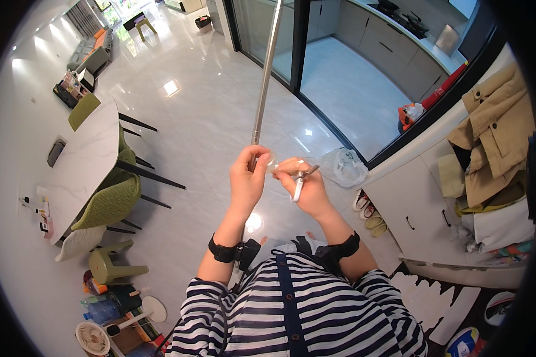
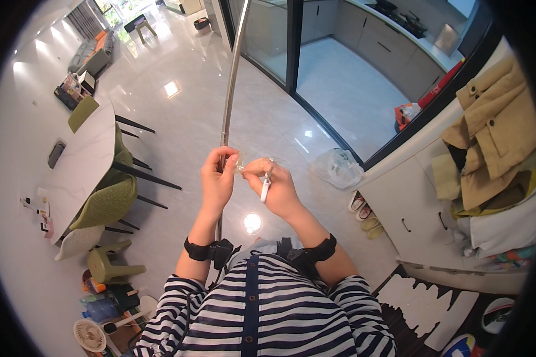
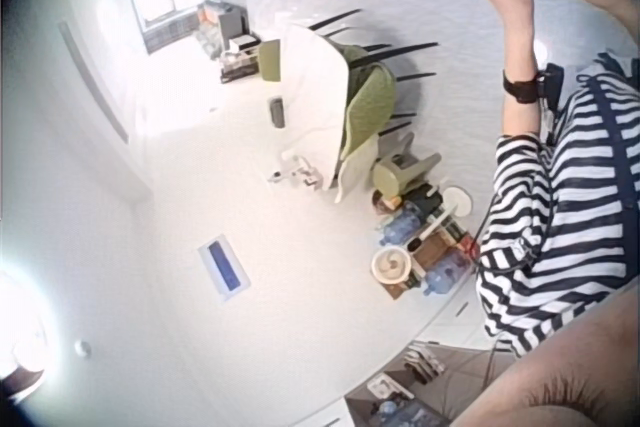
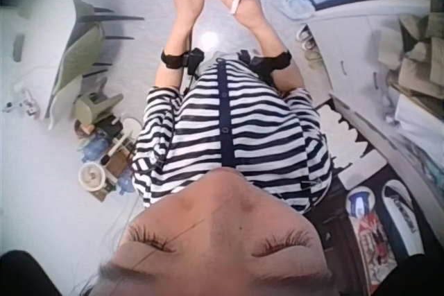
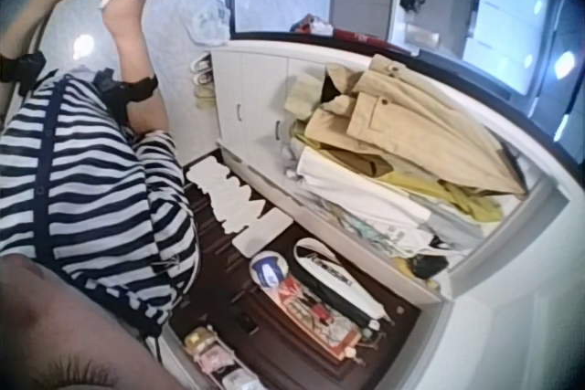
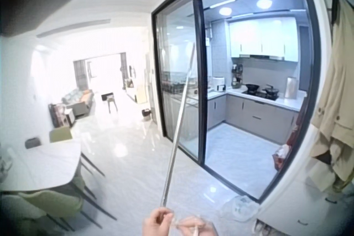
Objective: The person assembles a long metal pole using scissors to cut tape, then walks through the living room and kitchen. They place the pole in a storage area, put the scissors in the sink, and later retrieve stacked paper cups and a water bottle from a balcony area.
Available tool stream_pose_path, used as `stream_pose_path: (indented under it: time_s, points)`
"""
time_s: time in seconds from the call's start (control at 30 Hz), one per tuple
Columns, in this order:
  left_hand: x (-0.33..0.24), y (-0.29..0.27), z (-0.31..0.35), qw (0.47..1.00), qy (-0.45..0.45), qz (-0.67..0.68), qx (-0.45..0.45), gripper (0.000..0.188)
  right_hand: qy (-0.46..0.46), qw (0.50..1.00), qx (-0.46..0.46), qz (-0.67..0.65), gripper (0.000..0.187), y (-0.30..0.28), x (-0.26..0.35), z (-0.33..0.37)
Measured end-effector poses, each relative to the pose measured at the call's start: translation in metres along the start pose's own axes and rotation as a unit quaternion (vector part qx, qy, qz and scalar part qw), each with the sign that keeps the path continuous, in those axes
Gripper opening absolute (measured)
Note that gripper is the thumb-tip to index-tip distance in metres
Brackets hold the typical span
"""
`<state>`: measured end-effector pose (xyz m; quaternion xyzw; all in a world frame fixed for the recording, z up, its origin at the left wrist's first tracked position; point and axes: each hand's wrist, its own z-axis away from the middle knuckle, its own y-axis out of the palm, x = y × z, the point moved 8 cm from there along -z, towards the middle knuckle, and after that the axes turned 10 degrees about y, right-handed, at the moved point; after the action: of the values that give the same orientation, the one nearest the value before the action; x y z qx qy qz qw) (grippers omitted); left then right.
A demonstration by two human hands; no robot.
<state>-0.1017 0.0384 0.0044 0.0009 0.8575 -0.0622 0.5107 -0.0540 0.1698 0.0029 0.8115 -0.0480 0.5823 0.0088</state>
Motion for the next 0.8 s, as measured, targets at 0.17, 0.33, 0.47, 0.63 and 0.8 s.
stream_pose_path:
  time_s: [0.17,0.33,0.47,0.63,0.8]
  points:
    - [0.008,0.004,0.003,0.998,-0.040,0.027,0.045,0.010,0.005,0.995,-0.051,0.088,0.009,-0.003,-0.007,-0.003]
    - [0.006,0.010,0.008,0.995,-0.015,0.047,0.082,0.017,0.022,0.998,-0.058,0.020,0.013,-0.002,-0.007,-0.004]
    - [0.010,0.015,0.011,0.990,-0.047,0.076,0.112,0.016,0.076,0.994,-0.046,-0.063,0.015,-0.001,-0.007,-0.006]
    - [0.011,0.019,0.013,0.976,-0.077,0.157,0.126,0.014,0.140,0.988,0.023,-0.061,0.023,-0.001,-0.004,-0.005]
    - [0.018,0.001,0.005,0.991,-0.066,0.039,0.114,0.013,0.140,0.989,0.029,0.033,0.024,-0.022,-0.002,-0.005]
